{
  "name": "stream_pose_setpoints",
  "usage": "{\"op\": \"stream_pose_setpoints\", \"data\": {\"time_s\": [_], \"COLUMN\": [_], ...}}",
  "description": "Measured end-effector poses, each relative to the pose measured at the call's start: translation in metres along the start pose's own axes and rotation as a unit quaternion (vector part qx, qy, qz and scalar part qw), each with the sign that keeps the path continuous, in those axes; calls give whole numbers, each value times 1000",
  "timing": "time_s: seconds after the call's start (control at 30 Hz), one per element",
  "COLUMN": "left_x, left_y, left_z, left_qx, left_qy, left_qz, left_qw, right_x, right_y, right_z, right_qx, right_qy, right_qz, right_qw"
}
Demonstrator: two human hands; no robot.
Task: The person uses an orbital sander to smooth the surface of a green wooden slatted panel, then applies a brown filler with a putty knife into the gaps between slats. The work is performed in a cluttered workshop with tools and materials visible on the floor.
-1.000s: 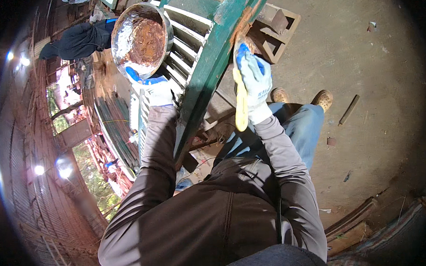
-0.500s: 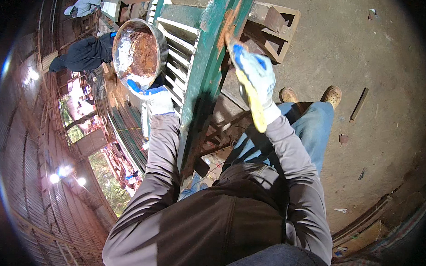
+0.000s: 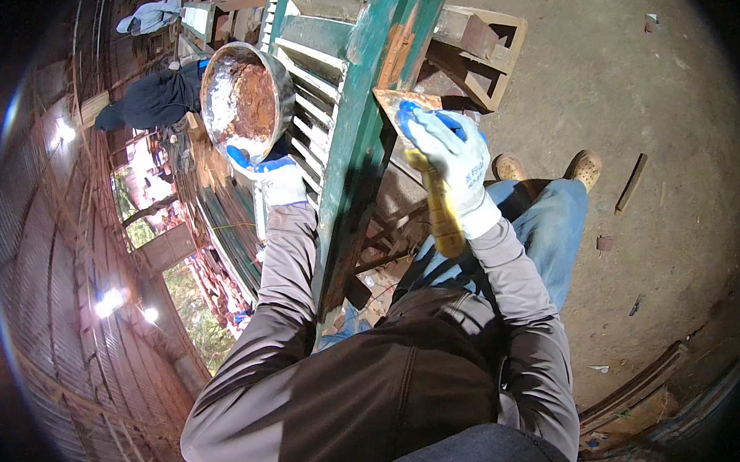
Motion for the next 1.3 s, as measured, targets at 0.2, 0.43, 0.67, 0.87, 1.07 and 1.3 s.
{"op": "stream_pose_setpoints", "data": {"time_s": [0.2, 0.43, 0.67, 0.87, 1.07, 1.3], "left_x": [5, -54, -32, -70, -61, -36], "left_y": [5, 10, 5, 15, 14, -1], "left_z": [-5, -69, -44, -91, -73, -54], "left_qx": [-61, 189, 74, 279, 171, 108], "left_qy": [123, -11, 29, -74, -37, 27], "left_qz": [8, 3, 36, -50, 16, 16], "left_qw": [991, 982, 996, 956, 985, 994], "right_x": [-6, 9, -6, 4, -20, 17], "right_y": [38, 11, 22, 11, -25, 24], "right_z": [-23, -12, -12, -35, -14, -17], "right_qx": [-7, 11, 52, 14, 15, -13], "right_qy": [-17, -16, -6, 18, 4, -11], "right_qz": [-78, -14, -10, -54, 18, -34], "right_qw": [997, 1000, 999, 998, 1000, 999]}}
Point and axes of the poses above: each hand's wrist, its own y-axis towards the middle knuckle, its own x-axis out of the back of the hand, z = x × y, the point moved 2 cm from there along y, towards the middle knuckle, and after that the axes turned 1 degree about -x, right-handed, at the moved point
